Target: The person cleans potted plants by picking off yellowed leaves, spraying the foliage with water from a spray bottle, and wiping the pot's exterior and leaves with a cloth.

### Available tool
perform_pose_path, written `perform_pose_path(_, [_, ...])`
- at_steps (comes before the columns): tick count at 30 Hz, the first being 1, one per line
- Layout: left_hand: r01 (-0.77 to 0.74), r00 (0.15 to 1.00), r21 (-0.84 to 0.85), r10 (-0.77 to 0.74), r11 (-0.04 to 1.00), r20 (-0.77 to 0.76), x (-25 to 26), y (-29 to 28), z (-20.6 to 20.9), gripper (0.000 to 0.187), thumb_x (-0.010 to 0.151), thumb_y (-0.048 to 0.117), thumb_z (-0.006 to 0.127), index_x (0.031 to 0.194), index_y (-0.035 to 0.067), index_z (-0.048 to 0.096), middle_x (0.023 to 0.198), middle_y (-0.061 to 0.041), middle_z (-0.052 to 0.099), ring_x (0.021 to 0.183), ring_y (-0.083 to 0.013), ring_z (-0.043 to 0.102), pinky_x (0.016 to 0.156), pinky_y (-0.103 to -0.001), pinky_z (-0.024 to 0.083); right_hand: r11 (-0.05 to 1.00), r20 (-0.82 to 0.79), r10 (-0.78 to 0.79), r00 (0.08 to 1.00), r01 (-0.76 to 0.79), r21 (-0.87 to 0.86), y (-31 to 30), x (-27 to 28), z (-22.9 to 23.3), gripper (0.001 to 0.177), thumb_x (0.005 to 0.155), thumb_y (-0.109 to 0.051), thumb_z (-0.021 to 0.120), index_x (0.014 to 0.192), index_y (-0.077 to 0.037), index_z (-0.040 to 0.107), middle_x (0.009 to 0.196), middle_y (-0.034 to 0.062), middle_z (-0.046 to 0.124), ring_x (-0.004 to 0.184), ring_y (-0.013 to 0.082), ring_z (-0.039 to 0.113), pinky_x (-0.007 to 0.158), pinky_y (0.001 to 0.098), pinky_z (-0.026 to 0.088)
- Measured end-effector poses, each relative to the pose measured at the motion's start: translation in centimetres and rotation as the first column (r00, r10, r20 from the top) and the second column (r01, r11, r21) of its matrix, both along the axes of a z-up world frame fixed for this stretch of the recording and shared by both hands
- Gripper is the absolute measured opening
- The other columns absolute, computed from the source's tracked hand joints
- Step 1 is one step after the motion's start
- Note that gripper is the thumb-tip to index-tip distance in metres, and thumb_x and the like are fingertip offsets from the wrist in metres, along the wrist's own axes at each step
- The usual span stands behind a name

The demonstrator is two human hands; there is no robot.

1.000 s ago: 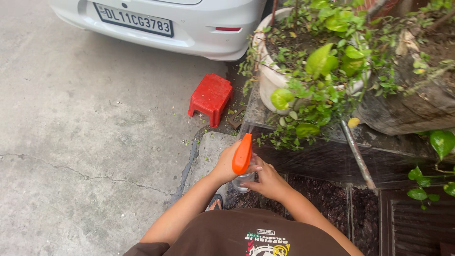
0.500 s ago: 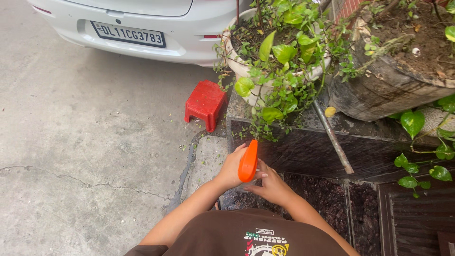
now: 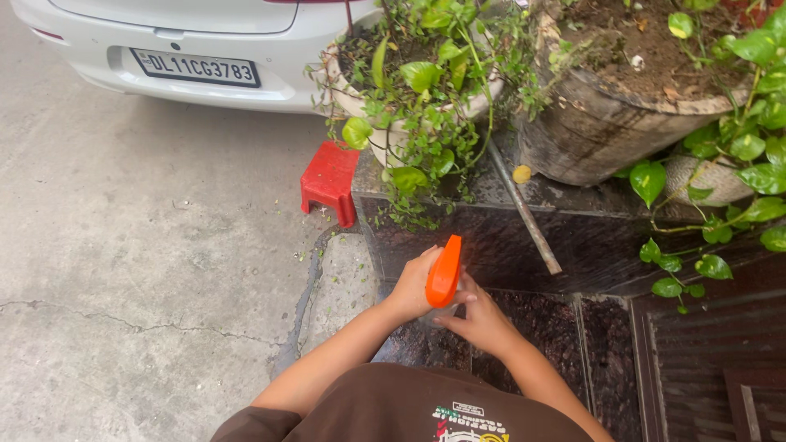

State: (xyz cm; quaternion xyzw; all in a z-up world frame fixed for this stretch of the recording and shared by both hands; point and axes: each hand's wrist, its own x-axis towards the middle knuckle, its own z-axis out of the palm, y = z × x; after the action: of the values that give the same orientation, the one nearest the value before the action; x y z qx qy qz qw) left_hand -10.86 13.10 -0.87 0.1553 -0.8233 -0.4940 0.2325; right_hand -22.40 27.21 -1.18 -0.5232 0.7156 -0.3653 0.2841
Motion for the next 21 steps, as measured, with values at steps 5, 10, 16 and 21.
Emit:
perform_pose_path(5, [0.081, 0.994, 0.155, -0.069, 0.985, -0.08, -1.7, 2.3, 0.2, 0.076, 0.071, 0.047, 0.09, 0.132, 0.011, 0.061, 0.113, -0.008, 0.07, 0.104, -0.0231, 0.07, 0.095, -0.036, 0.055, 0.991, 0.011, -0.078, 0.997, 0.077, 0.111, 2.3, -1.8, -0.5, 0.097, 0.068, -0.025, 0.09, 0.149, -0.012, 0.039, 0.143, 0.0129, 0.056, 0.137, 0.0303, 0.053, 0.11, 0.0415, 0.044])
perform_pose_path(10, [0.08, 0.991, 0.085, -0.071, 0.993, -0.111, -3.5, 3.6, -0.3, 0.081, 0.073, 0.048, 0.091, 0.136, 0.009, 0.058, 0.125, -0.01, 0.068, 0.111, -0.0234, 0.07, 0.098, -0.037, 0.056, 0.985, 0.058, -0.166, 0.984, 0.169, -0.044, 3.0, -1.5, -2.1, 0.111, 0.056, -0.027, 0.095, 0.148, -0.008, 0.035, 0.14, 0.0157, 0.055, 0.132, 0.032, 0.055, 0.105, 0.0429, 0.046])
perform_pose_path(16, [0.059, 0.977, -0.2, -0.098, 0.978, -0.189, -5.7, 2.0, 1.4, 0.098, 0.068, 0.041, 0.095, 0.148, 0.006, 0.051, 0.151, -0.02, 0.054, 0.142, -0.0355, 0.05, 0.119, -0.044, 0.041, 0.94, -0.024, -0.321, 0.947, 0.315, -0.135, 1.4, -3.7, -0.9, 0.096, 0.055, -0.026, 0.095, 0.138, -0.008, 0.05, 0.128, 0.0162, 0.065, 0.119, 0.0324, 0.067, 0.098, 0.0411, 0.054])
perform_pose_path(21, [0.056, 0.98, -0.024, -0.059, 0.998, -0.192, -7.3, -2.7, 1.2, 0.118, 0.064, 0.036, 0.093, 0.158, 0.003, 0.029, 0.156, -0.025, 0.039, 0.146, -0.0378, 0.038, 0.119, -0.046, 0.031, 0.888, -0.141, -0.388, 0.911, 0.328, -0.323, -3.6, -8.9, -0.1, 0.091, 0.059, -0.023, 0.096, 0.136, -0.005, 0.052, 0.127, 0.0187, 0.066, 0.119, 0.0348, 0.065, 0.098, 0.043, 0.052])
